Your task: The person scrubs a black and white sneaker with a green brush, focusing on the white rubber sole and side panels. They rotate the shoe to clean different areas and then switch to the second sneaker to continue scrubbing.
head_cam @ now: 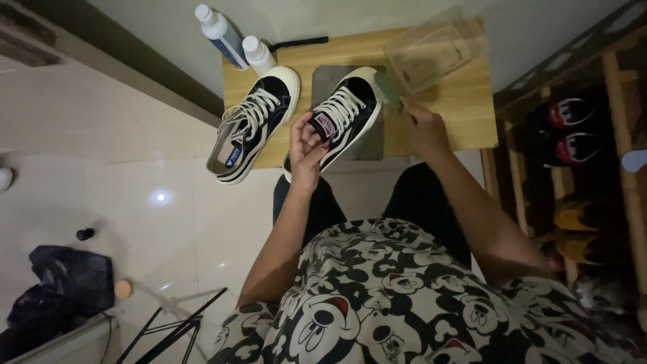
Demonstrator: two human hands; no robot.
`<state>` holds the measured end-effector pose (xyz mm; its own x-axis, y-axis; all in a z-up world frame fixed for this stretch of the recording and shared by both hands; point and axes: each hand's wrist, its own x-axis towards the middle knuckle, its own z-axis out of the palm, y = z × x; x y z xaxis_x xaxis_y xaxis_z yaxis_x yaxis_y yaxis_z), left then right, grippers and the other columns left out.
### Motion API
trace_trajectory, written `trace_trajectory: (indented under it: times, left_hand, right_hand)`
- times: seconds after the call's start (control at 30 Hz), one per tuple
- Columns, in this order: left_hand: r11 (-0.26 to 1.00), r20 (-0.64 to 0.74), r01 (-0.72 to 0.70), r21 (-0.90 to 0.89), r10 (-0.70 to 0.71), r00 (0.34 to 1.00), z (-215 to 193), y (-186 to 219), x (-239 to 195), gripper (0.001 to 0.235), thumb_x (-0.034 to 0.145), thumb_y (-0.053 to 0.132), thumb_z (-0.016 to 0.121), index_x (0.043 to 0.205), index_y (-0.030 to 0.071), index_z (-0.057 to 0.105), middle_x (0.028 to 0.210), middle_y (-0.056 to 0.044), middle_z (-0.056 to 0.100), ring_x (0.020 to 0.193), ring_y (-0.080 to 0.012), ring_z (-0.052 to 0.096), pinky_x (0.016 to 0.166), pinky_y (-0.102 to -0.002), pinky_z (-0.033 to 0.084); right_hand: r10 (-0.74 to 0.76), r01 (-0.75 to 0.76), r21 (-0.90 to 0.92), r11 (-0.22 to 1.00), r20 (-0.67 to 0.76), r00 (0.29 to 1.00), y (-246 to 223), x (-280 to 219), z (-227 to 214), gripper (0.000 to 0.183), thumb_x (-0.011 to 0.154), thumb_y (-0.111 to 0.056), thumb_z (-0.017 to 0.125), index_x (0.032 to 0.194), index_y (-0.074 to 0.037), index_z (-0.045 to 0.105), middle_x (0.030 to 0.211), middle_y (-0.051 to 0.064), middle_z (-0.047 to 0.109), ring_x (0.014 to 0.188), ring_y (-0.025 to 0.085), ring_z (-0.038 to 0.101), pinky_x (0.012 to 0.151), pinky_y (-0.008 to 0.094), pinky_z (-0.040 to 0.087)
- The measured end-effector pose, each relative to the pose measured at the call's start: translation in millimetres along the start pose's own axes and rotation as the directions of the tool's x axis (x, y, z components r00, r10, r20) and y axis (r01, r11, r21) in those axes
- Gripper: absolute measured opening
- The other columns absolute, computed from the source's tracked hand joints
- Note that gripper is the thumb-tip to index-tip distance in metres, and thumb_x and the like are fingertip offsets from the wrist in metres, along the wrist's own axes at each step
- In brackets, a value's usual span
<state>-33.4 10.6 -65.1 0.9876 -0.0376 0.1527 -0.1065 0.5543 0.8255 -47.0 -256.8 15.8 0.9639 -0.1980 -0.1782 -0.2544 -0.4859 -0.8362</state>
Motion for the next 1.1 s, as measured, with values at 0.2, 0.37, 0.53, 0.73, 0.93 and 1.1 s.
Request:
trace_trajectory:
  times: [0.2,0.37,0.53,0.73,0.93,1.1]
  left_hand:
    - [1.0,-0.004,-0.003,0.01,0.003,1.0,5,5,-1,0.078,0.078,-0.004,0.074,0.148,0.004,0.042,0.114,-0.005,0.055,0.092,-0.0076,0.058,0.083,-0.023,0.057]
    - [0.999,-0.013,-0.001,0.05,0.001,1.0,3,2,-2,0.076,0.077,-0.006,0.07,0.147,0.004,0.042,0.113,-0.004,0.055,0.09,-0.0088,0.059,0.083,-0.024,0.057]
    - [0.998,-0.013,-0.001,0.062,0.002,1.0,-2,-4,0,0.076,0.077,-0.008,0.07,0.147,0.004,0.042,0.111,-0.003,0.053,0.09,-0.01,0.059,0.083,-0.024,0.056]
    - [0.996,-0.029,0.025,0.089,-0.023,0.999,1,-3,0,0.075,0.078,-0.012,0.064,0.148,0.004,0.042,0.114,0.0,0.049,0.09,-0.0049,0.049,0.088,-0.023,0.058]
    - [0.993,-0.043,0.04,0.111,-0.036,0.998,-1,-4,-1,0.075,0.079,-0.013,0.065,0.148,0.004,0.041,0.117,-0.001,0.05,0.09,-0.004,0.047,0.089,-0.023,0.058]
    - [0.993,-0.058,0.035,0.113,-0.028,0.998,18,11,-1,0.076,0.077,-0.016,0.065,0.147,0.004,0.042,0.113,0.0,0.05,0.088,-0.0038,0.047,0.088,-0.024,0.058]
  right_hand:
    - [-0.333,0.321,-0.26,0.911,-0.003,0.943,18,-2,14,0.04,0.113,-0.026,0.047,0.086,-0.001,0.063,0.073,0.021,0.064,0.077,0.048,0.065,0.069,0.055,0.051]
    - [-0.356,0.328,-0.368,0.87,-0.011,0.934,12,-4,7,0.042,0.112,-0.028,0.045,0.075,-0.009,0.046,0.059,0.006,0.046,0.058,0.03,0.054,0.063,0.04,0.047]
    - [-0.414,0.355,-0.43,0.83,-0.047,0.909,28,12,18,0.042,0.113,-0.025,0.047,0.076,-0.006,0.042,0.057,0.008,0.04,0.054,0.036,0.051,0.057,0.043,0.044]
    - [-0.348,0.324,-0.331,0.886,-0.014,0.937,58,20,24,0.037,0.109,-0.019,0.046,0.141,-0.012,0.061,0.096,0.023,0.07,0.09,0.043,0.069,0.076,0.051,0.052]
    - [-0.528,0.46,-0.378,0.803,-0.094,0.844,63,16,38,0.034,0.104,-0.02,0.054,0.074,-0.01,0.041,0.064,0.008,0.041,0.063,0.035,0.055,0.06,0.038,0.045]
    - [-0.568,0.417,-0.574,0.705,-0.104,0.817,64,16,40,0.029,0.106,-0.034,0.06,0.081,-0.02,0.065,0.069,0.0,0.057,0.071,0.023,0.066,0.065,0.034,0.053]
